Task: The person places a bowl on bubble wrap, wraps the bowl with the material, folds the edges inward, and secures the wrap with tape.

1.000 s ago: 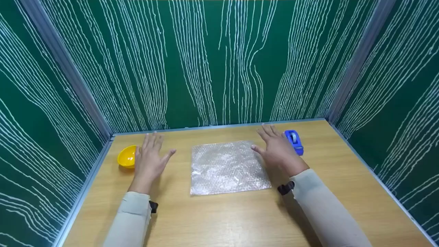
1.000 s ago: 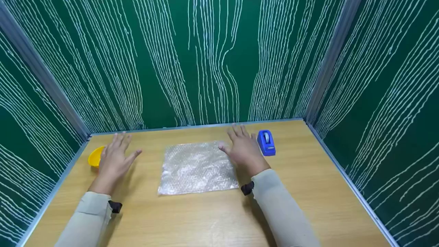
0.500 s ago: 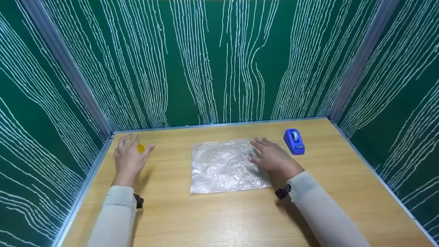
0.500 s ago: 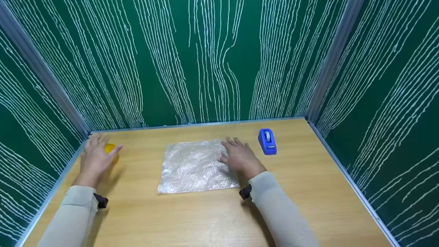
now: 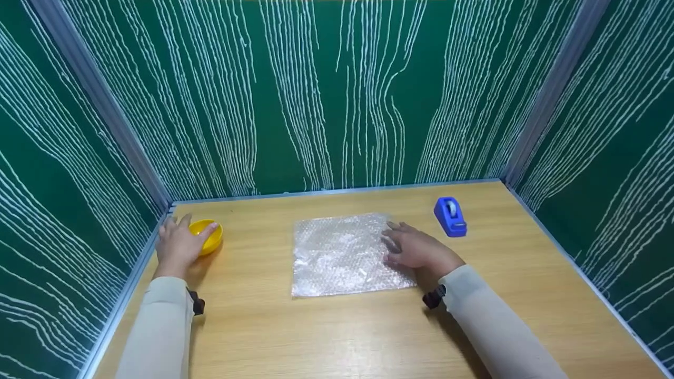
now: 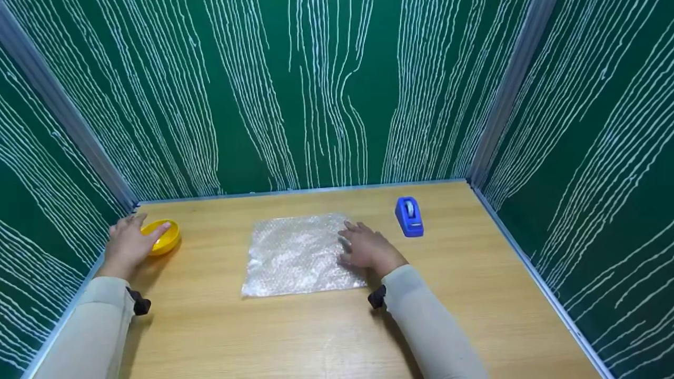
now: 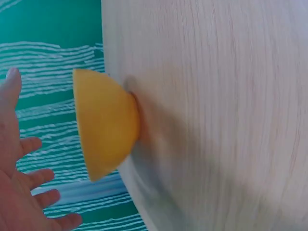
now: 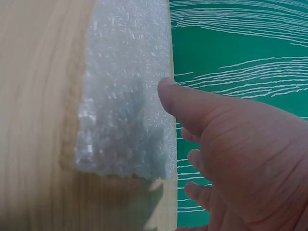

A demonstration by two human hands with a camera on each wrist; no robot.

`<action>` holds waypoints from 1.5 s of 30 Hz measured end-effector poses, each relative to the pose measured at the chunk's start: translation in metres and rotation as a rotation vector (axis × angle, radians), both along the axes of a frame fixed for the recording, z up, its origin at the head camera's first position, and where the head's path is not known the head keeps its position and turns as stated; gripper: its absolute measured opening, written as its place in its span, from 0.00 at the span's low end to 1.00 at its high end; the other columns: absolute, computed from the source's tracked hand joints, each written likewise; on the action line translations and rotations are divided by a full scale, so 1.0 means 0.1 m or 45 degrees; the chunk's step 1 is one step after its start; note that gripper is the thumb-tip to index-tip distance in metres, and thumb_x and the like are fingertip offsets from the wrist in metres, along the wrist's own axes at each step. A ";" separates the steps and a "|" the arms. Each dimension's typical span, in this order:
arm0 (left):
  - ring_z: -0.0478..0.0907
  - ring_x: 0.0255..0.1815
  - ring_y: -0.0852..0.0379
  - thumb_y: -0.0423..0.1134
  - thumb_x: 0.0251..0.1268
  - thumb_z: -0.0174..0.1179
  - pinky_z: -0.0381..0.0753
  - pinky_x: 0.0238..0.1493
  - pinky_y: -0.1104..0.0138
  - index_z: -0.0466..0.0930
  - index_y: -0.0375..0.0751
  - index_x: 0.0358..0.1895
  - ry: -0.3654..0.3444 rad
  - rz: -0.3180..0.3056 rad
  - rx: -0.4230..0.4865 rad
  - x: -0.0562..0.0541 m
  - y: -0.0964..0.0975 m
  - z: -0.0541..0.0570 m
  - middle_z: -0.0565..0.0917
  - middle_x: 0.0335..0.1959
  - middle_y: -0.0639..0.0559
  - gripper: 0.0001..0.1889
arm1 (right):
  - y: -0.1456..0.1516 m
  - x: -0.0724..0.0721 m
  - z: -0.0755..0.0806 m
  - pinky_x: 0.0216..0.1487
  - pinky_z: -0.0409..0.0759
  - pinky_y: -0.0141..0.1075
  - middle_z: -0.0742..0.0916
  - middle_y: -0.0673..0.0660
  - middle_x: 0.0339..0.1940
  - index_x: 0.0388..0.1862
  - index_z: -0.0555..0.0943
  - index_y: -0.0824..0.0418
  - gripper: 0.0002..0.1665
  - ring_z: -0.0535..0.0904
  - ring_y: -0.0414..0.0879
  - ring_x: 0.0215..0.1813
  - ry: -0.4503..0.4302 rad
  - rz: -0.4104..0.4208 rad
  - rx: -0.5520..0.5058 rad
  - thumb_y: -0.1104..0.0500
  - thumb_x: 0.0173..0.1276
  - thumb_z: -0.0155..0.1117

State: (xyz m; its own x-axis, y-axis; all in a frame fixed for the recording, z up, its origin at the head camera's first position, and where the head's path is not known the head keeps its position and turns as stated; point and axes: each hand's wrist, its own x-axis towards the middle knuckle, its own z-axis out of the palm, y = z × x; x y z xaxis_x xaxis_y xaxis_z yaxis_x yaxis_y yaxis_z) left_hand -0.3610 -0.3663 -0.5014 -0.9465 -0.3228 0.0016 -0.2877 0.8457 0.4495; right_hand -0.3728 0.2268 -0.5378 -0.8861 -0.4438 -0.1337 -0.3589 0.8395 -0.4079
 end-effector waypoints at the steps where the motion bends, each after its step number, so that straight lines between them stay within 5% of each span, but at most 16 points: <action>1: 0.42 0.91 0.18 0.84 0.75 0.52 0.47 0.89 0.20 0.47 0.42 0.95 -0.029 0.003 0.034 0.00 -0.01 0.00 0.40 0.94 0.22 0.62 | 0.00 0.00 -0.01 0.94 0.53 0.70 0.60 0.56 0.98 0.93 0.67 0.50 0.47 0.48 0.67 0.98 -0.010 0.005 0.006 0.42 0.82 0.73; 6: 0.44 0.90 0.17 0.87 0.69 0.56 0.48 0.88 0.19 0.38 0.45 0.96 -0.115 0.015 0.148 0.05 -0.04 -0.03 0.36 0.94 0.22 0.69 | -0.03 0.01 -0.03 0.94 0.52 0.69 0.62 0.53 0.97 0.92 0.69 0.43 0.47 0.47 0.64 0.98 -0.083 0.005 0.016 0.39 0.80 0.75; 10: 0.51 0.87 0.19 0.86 0.62 0.65 0.56 0.87 0.21 0.36 0.45 0.96 -0.129 -0.014 0.131 0.04 -0.07 -0.08 0.41 0.93 0.23 0.74 | -0.05 0.01 -0.05 0.94 0.53 0.69 0.64 0.51 0.97 0.91 0.71 0.40 0.46 0.50 0.64 0.98 -0.114 0.003 0.020 0.39 0.79 0.75; 18: 0.58 0.82 0.22 0.71 0.61 0.80 0.60 0.88 0.24 0.36 0.46 0.96 -0.091 -0.012 0.178 0.04 -0.05 -0.09 0.49 0.92 0.23 0.74 | -0.12 0.05 -0.04 0.93 0.55 0.70 0.67 0.51 0.96 0.90 0.72 0.40 0.46 0.54 0.64 0.97 -0.123 -0.001 -0.002 0.38 0.77 0.78; 31: 0.63 0.81 0.25 0.61 0.61 0.84 0.59 0.92 0.32 0.34 0.37 0.95 -0.099 0.042 0.306 0.03 -0.09 -0.16 0.56 0.88 0.22 0.75 | -0.19 0.06 -0.06 0.93 0.58 0.70 0.65 0.55 0.97 0.89 0.73 0.40 0.46 0.56 0.65 0.97 -0.092 0.033 0.025 0.37 0.76 0.77; 45: 0.67 0.78 0.28 0.63 0.60 0.85 0.63 0.92 0.36 0.37 0.34 0.95 -0.052 0.062 0.365 0.07 0.01 -0.17 0.61 0.87 0.26 0.76 | -0.23 0.04 -0.08 0.92 0.60 0.70 0.67 0.52 0.95 0.86 0.77 0.37 0.45 0.58 0.64 0.96 -0.102 -0.019 0.032 0.37 0.73 0.80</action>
State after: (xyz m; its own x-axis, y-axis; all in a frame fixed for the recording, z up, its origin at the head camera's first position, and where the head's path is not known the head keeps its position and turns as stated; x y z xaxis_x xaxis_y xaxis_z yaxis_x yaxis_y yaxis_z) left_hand -0.3541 -0.3649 -0.5180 -0.9273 -0.3495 -0.1339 -0.3473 0.6704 0.6556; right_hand -0.3693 0.2036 -0.5456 -0.8785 -0.4266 -0.2151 -0.3137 0.8546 -0.4138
